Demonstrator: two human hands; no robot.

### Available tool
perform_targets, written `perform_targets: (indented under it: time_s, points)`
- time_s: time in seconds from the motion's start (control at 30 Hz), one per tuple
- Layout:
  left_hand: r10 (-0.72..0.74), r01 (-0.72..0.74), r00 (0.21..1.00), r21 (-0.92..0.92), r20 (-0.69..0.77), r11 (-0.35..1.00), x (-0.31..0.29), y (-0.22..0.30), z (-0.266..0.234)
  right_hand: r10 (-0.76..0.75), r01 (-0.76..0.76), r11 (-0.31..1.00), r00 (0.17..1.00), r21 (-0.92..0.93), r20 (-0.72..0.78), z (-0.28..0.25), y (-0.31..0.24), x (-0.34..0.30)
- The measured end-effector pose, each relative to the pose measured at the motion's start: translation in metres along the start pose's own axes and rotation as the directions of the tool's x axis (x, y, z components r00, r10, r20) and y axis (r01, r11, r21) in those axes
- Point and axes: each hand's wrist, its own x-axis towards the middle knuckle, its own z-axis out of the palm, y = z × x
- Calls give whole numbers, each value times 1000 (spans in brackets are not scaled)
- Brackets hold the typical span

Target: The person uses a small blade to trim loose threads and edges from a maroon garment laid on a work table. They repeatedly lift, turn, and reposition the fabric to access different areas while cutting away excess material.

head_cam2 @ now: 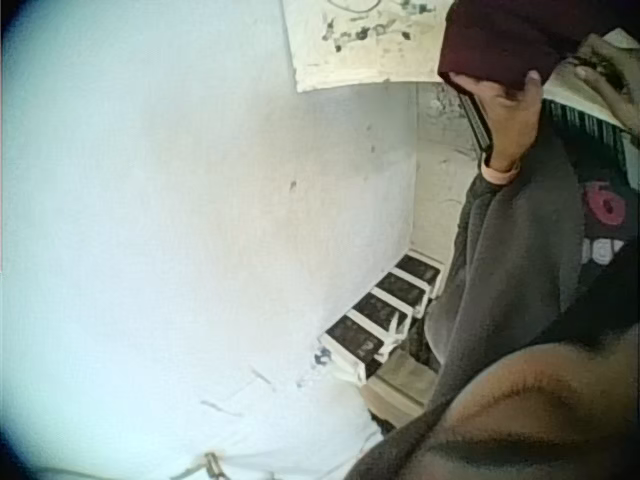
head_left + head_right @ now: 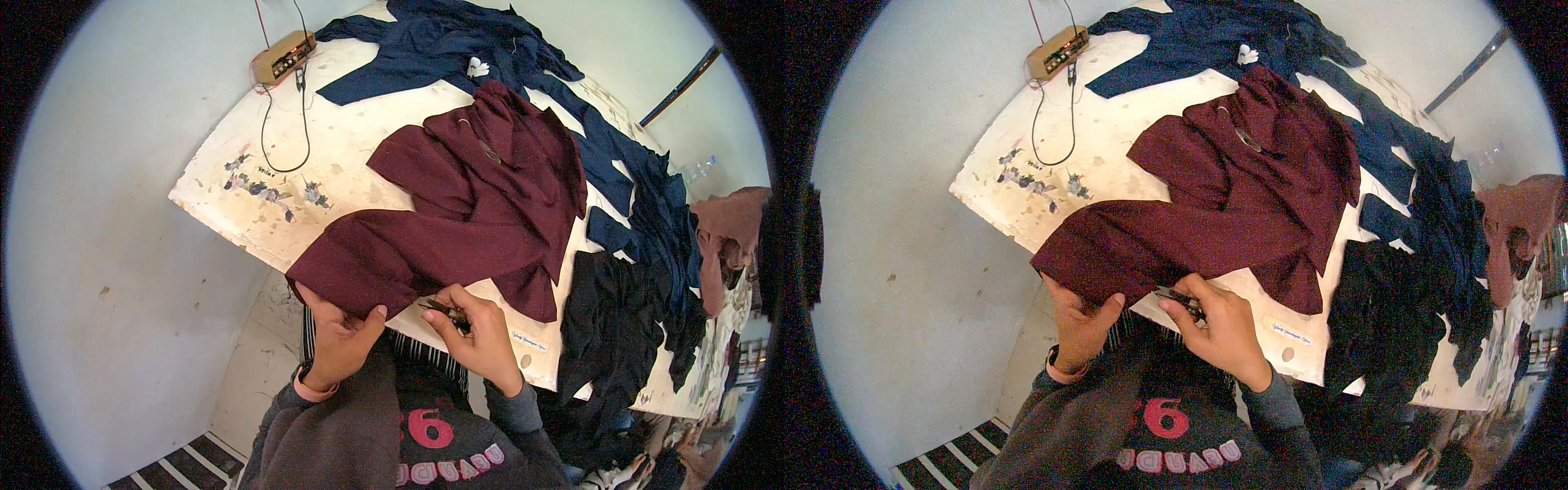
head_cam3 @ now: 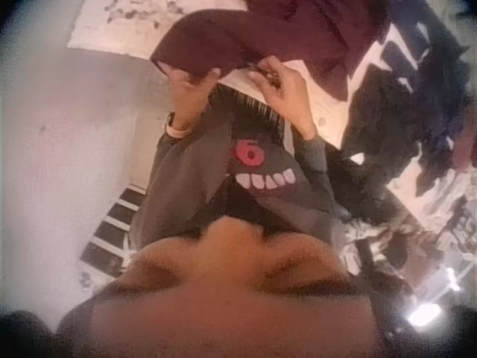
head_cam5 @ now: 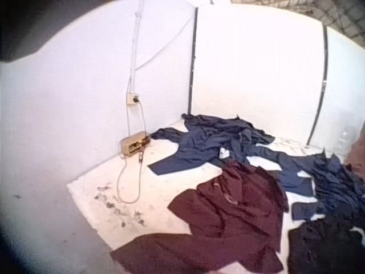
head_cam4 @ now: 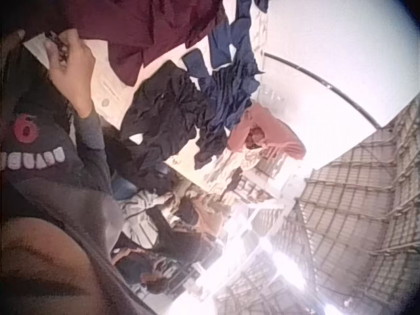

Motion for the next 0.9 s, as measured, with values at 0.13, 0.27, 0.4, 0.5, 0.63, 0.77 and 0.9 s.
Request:
perform_targets:
  time_s: [0.13, 0.27, 0.4, 0.5, 0.63, 0.77, 0.9]
  points:
    - [-15, 16, 999, -7, 52, 1000, 0, -5, 0, 12, -10, 997, 999, -80, 29, -3, -9, 6]
    - [-35, 35, 998, 6, 44, 999, 0, -7, 0, 8, -7, 995, 1000, -95, 5, -2, -10, 6]
    - [6, -7, 1000, 21, 26, 1000, 3, -5, 2, -5, 3, 998, 1000, -57, -23, -1, -8, 5]
    - [-66, 66, 997, -4, 51, 998, 5, 2, 1, -8, 7, 999, 1000, -46, -8, 2, -3, 5]
    - [-140, 142, 990, -203, 22, 969, 10, 2, -2, -143, 136, 989, 975, -55, -172, 3, -5, 9]
    - [-259, 274, 962, -374, 89, 886, 13, 17, -2, -383, 373, 892, 924, -254, 12, 3, 4, 17]
    - [-328, 348, 915, -49, 235, 936, 31, 36, -34, -271, 280, 958, 954, 57, -127, 7, 22, 27]
